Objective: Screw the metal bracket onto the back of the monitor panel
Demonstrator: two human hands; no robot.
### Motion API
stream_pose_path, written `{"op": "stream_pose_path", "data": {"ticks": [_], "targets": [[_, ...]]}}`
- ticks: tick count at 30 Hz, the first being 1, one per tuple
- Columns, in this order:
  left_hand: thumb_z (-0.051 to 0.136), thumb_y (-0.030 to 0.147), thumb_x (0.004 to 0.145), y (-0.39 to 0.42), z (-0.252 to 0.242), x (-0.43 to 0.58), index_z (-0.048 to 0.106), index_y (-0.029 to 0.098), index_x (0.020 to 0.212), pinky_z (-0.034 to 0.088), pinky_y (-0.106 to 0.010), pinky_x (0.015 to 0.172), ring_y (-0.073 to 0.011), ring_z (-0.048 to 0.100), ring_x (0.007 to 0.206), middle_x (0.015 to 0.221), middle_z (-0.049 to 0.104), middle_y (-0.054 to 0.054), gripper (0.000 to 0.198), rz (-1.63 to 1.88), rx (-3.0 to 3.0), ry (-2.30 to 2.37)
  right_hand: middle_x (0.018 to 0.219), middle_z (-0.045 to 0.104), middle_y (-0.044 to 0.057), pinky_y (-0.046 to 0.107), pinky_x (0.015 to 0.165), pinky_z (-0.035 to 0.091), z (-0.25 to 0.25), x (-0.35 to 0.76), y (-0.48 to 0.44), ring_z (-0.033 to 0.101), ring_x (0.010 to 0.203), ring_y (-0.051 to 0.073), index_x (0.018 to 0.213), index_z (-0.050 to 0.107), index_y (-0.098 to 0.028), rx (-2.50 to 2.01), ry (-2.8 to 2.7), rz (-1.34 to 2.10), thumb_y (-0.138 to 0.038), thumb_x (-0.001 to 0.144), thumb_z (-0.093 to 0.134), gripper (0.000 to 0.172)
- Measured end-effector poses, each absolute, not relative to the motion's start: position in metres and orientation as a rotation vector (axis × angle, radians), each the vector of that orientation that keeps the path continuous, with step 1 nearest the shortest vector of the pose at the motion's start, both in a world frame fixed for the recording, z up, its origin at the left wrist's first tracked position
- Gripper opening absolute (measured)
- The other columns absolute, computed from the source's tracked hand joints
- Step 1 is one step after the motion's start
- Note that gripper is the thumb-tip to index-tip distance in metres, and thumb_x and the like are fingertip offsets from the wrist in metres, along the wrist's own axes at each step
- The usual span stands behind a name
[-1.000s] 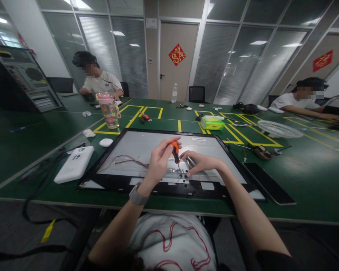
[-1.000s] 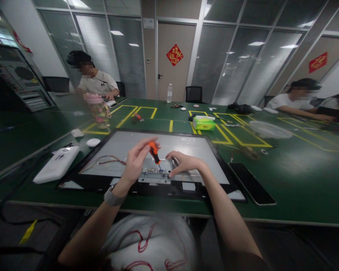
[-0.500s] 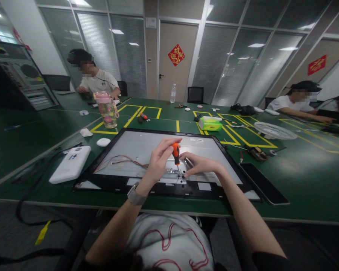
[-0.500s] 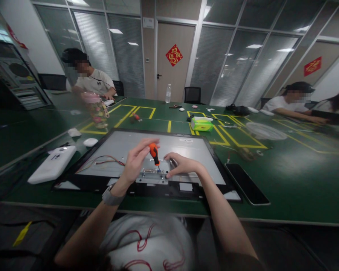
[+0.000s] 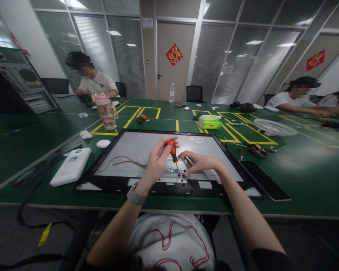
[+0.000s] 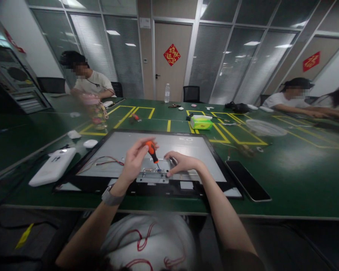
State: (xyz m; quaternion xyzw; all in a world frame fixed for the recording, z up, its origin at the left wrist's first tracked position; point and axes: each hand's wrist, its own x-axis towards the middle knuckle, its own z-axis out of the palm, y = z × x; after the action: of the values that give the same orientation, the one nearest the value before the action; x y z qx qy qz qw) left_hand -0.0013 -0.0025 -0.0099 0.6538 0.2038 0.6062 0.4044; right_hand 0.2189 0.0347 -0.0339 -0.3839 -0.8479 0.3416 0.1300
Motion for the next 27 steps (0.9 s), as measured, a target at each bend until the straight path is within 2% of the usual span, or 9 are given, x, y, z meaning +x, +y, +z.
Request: {"op": "stream_pose_path", "data": {"ticks": [3,7,12,17,19,22,27], "targets": [[0.048,0.029,0.094,-0.003,-0.009,0.0,0.063,0.018,0.116,0.05,-0.031,0.088,-0.0168,0.062,0.096,0.103,0.065,-0.009,0.028,1.514,1.652,0.469,0.124,0.052,0.007,0.037,0.105,0.035,-0.033,0.218,0.034,0.047,0.119,0.026,0.116,0.051,-0.021,-1.121,-2.466,0.991,-0.054,0.064,0.077,0.067],[0.057,0.028,0.089,-0.004,-0.007,0.001,0.069,0.021,0.107,0.05,-0.025,0.079,-0.0144,0.06,0.09,0.101,0.061,-0.006,0.023,1.582,1.751,0.553,0.123,0.053,0.006,0.037,0.106,0.034,-0.033,0.219,0.034,0.046,0.119,0.026,0.115,0.052,-0.021,-1.125,-2.452,0.997,-0.055,0.063,0.078,0.068],[0.045,0.028,0.096,-0.005,-0.008,-0.001,0.062,0.022,0.12,0.049,-0.03,0.088,-0.0162,0.063,0.097,0.105,0.065,-0.008,0.03,1.498,1.702,0.506,0.123,0.052,0.007,0.038,0.104,0.036,-0.034,0.219,0.033,0.047,0.117,0.026,0.116,0.051,-0.02,-1.108,-2.458,0.988,-0.054,0.064,0.077,0.067],[0.059,0.029,0.088,-0.005,-0.007,-0.001,0.071,0.02,0.101,0.051,-0.025,0.077,-0.0144,0.061,0.088,0.098,0.062,-0.006,0.02,1.609,1.771,0.566,0.123,0.053,0.006,0.037,0.105,0.035,-0.034,0.218,0.033,0.046,0.118,0.026,0.115,0.052,-0.021,-1.109,-2.456,0.989,-0.057,0.064,0.076,0.067],[0.055,0.028,0.09,-0.005,-0.006,-0.001,0.069,0.02,0.106,0.051,-0.026,0.079,-0.0145,0.062,0.087,0.096,0.064,-0.006,0.023,1.592,1.758,0.559,0.124,0.052,0.006,0.037,0.105,0.035,-0.034,0.218,0.033,0.046,0.118,0.026,0.116,0.052,-0.021,-1.119,-2.456,0.992,-0.059,0.063,0.076,0.069],[0.046,0.028,0.095,-0.006,-0.007,-0.001,0.063,0.02,0.119,0.049,-0.032,0.09,-0.0167,0.065,0.095,0.101,0.069,-0.007,0.031,1.502,1.695,0.499,0.125,0.052,0.006,0.037,0.104,0.036,-0.034,0.216,0.032,0.047,0.118,0.026,0.118,0.052,-0.021,-1.138,-2.464,0.986,-0.059,0.063,0.076,0.071],[0.05,0.029,0.093,-0.009,-0.006,-0.001,0.063,0.019,0.12,0.05,-0.033,0.092,-0.0183,0.066,0.099,0.11,0.07,-0.009,0.031,1.456,1.652,0.451,0.123,0.057,0.006,0.041,0.103,0.039,-0.022,0.219,0.027,0.05,0.116,0.028,0.119,0.057,-0.021,-1.139,-2.462,0.968,-0.056,0.065,0.076,0.067]]}}
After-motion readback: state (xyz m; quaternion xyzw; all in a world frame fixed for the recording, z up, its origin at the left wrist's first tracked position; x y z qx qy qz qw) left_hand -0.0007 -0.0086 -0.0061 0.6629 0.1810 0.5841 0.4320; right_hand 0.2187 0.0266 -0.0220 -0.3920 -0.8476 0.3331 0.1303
